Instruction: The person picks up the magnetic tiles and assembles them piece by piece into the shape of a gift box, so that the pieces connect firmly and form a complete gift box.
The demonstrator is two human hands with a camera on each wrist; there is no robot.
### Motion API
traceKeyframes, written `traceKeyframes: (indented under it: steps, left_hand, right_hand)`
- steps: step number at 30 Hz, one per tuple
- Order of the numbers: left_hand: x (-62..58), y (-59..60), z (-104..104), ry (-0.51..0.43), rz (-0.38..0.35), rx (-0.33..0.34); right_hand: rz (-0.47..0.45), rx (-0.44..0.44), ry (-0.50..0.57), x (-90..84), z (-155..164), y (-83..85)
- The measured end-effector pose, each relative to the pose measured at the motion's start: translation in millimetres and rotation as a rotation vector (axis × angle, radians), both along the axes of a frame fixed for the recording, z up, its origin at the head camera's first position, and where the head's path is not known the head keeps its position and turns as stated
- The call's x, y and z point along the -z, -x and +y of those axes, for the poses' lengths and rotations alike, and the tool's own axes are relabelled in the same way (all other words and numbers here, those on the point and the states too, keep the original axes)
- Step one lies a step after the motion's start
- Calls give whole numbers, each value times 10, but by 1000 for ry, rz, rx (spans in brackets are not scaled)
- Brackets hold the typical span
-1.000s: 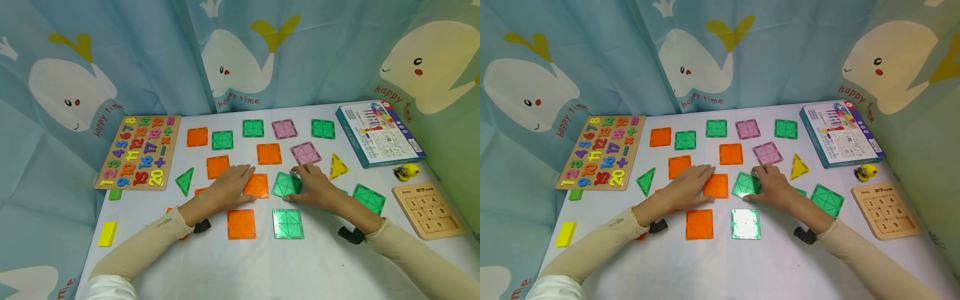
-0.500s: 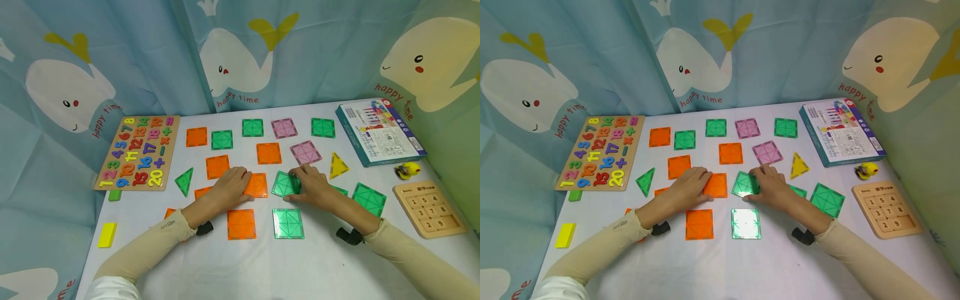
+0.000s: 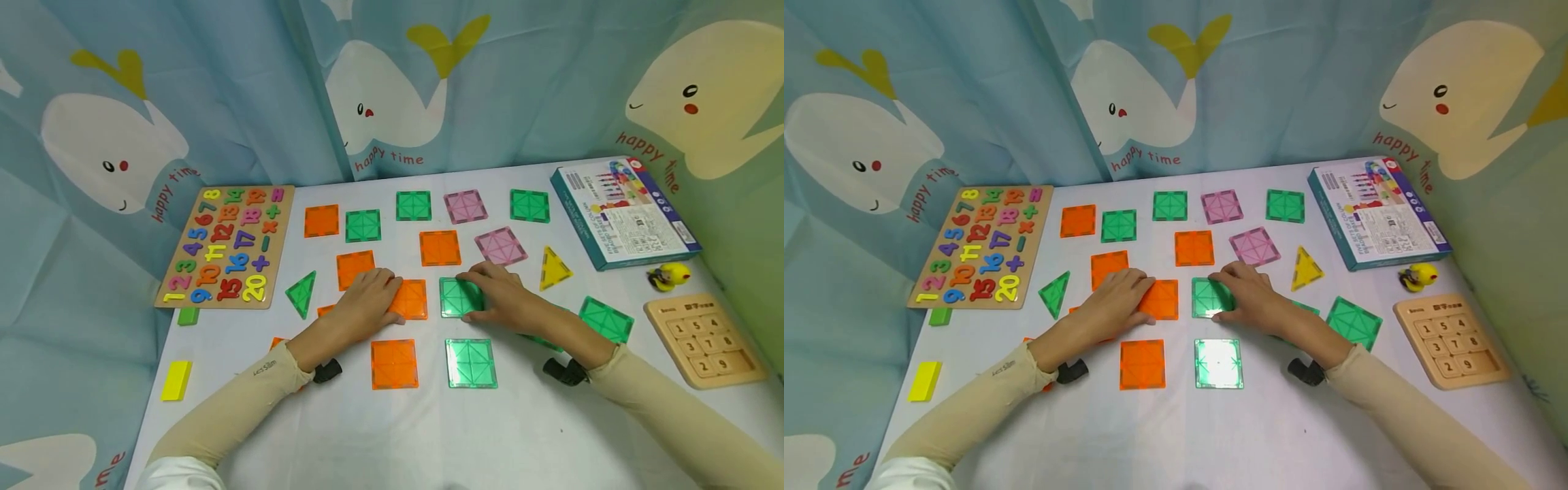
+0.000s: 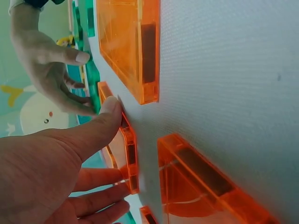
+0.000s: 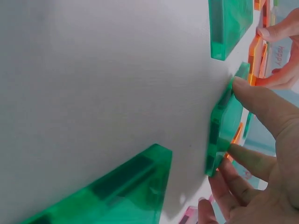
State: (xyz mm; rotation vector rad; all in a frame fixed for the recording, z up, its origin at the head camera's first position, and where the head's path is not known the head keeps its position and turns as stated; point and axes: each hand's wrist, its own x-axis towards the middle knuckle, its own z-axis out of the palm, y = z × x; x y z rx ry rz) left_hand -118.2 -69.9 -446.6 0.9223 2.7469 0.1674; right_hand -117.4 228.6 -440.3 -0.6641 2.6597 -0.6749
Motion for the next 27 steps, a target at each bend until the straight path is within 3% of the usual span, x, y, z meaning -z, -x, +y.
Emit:
traceKeyframes:
  steps: [13,27]
  left_hand:
    - [-6,0,70,-1,2,0]
    - [12,-2,62,-7,4,0]
  right_hand:
    - [4,-61,6,44,-124,79]
    - [3,-50,-7,72,-155,85]
